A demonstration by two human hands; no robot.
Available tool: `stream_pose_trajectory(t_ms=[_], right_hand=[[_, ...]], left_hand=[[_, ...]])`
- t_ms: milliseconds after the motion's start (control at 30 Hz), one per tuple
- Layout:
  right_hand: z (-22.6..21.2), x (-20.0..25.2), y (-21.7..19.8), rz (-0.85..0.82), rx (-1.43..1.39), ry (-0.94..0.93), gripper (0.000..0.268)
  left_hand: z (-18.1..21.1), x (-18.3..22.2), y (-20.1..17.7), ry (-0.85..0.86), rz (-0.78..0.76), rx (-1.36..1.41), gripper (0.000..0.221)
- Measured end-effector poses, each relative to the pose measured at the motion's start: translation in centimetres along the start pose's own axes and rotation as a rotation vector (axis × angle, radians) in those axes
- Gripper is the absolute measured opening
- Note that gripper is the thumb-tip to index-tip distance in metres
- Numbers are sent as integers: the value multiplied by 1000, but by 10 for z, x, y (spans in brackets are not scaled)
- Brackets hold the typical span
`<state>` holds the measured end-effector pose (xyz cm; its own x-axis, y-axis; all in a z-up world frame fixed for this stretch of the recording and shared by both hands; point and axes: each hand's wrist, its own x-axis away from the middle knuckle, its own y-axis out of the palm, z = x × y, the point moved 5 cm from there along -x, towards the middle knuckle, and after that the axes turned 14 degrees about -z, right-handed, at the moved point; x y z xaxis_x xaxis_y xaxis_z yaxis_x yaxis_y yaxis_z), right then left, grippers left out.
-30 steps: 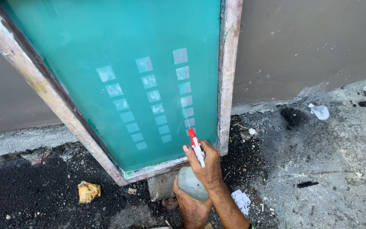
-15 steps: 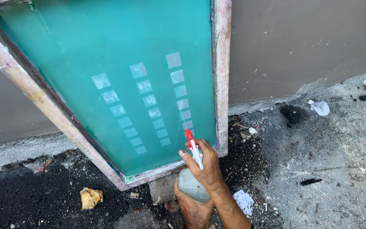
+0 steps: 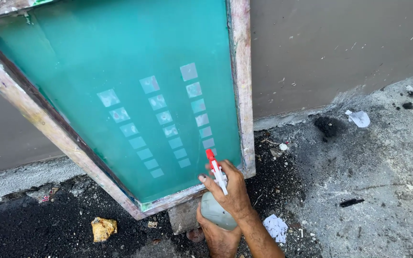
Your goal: Spraying cleaning solution onto a screen printing frame and flipping it to spray the other side
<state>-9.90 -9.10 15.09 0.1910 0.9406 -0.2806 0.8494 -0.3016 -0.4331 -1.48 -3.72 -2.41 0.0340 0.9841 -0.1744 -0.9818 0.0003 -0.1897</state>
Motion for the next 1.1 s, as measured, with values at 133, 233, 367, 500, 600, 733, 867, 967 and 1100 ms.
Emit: stream_pose_trajectory(t_ms=[133, 233, 367, 500, 600, 733, 867, 967, 1100], right_hand=[[-1, 1, 0, 35, 106, -75, 30], [2, 1, -4, 55, 80, -32, 31], [-5, -2, -5, 11, 113, -78, 31], [1, 3, -4, 74, 122, -64, 39], [2, -2, 0, -96, 3, 2, 41], [7, 2, -5, 50, 103, -31, 31], [21, 0, -7, -2, 36, -20, 41], [18, 3, -4, 63, 104, -40, 29], [22, 4, -1, 75, 23, 24, 39]], left_hand=[[2, 1, 0, 4, -20, 3, 124], [-1, 1, 2, 32, -19, -2, 126], [0, 0, 2, -39, -38, -24, 130], [1, 3, 2, 7, 9, -34, 123], [-3, 4, 2, -94, -23, -35, 131], [-2, 4, 4, -23, -68, -7, 126], [-2, 5, 4, -38, -98, -23, 134], [-12, 9, 6, -51, -71, -47, 131], [-14, 8, 5, -20, -28, -49, 131]])
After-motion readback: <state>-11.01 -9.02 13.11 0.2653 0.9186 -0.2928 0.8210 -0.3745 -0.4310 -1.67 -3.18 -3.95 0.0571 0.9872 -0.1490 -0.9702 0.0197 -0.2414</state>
